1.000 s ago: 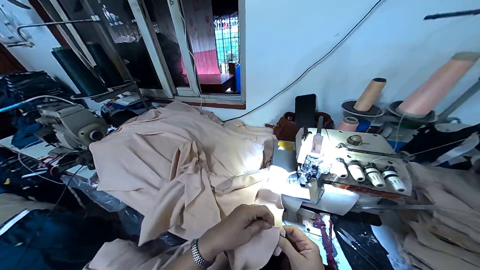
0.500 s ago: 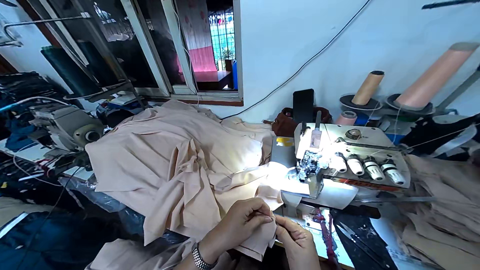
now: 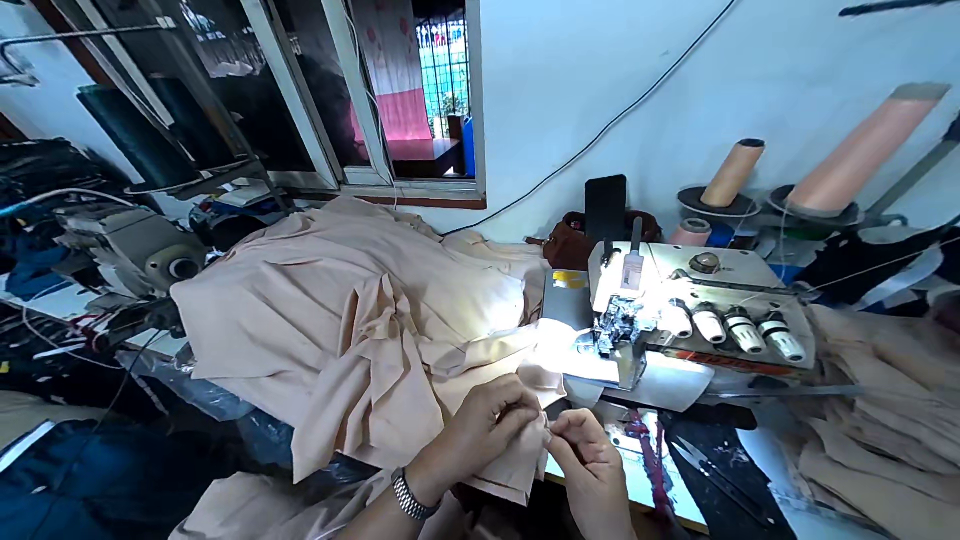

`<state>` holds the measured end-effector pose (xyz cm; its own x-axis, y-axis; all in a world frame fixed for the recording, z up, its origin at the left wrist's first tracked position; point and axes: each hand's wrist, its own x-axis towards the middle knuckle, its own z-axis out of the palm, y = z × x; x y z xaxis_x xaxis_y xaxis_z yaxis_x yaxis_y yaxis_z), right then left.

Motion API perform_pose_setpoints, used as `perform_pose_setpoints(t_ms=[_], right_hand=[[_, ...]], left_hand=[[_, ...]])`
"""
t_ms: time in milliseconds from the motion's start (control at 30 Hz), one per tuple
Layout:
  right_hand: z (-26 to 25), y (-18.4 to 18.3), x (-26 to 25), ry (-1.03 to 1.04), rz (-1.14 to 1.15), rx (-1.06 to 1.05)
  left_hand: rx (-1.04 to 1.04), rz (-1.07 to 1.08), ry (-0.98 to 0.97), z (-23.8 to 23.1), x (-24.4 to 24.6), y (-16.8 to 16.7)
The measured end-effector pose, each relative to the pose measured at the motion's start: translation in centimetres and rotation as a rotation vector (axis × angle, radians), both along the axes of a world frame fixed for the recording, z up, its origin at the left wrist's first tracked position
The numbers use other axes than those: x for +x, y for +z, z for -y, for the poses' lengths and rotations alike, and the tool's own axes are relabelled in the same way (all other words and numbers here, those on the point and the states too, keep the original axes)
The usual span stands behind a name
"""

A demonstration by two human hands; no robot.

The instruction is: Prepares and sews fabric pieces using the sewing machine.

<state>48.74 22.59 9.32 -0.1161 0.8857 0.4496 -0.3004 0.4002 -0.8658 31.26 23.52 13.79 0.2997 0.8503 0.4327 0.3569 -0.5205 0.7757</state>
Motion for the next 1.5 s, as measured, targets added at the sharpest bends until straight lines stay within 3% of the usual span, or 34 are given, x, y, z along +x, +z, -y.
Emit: perform_pose_setpoints(t_ms=[100,300,633,800,967,1300,1400,1500], right_hand=[[-0.9,-1.0,-0.5,0.077,0.045,0.083],[-0.3,-3.0,-1.3,0.035,0.173,-0.045],[-0.6,-1.9,-1.1,0.155,0.067,-0.327],[-1.0,-1.8,-1.9,0.008,0.083,-0.393],[-1.2,-2.3,-1.8,0.028,0.090,-0.337],[0.1,-3.0,0.1,0.017,0.190,-0.238],[0.1,-1.4,0.6,0.025,0.091,-0.203],[-0.4,2.2,1.7,0.046,-0.052,-0.035]], left_hand=[[0.015,0.015,0.076,-0.9,-0.5,1.7],[0.120,0.021,0.146,-2.0,-1.6,4.4],[0.108,0.040,0.131,-2.0,-1.7,5.0],[0.090,0.037,0.068,-1.7,-1.5,4.7],[0.086,0.014,0.019,-1.5,-1.7,5.0],[0.115,0.045,0.142,-2.4,-2.5,4.8],[0.150,-0.004,0.156,-3.5,-2.1,5.8],[0.074,0.029,0.108,-5.0,-0.9,9.1]])
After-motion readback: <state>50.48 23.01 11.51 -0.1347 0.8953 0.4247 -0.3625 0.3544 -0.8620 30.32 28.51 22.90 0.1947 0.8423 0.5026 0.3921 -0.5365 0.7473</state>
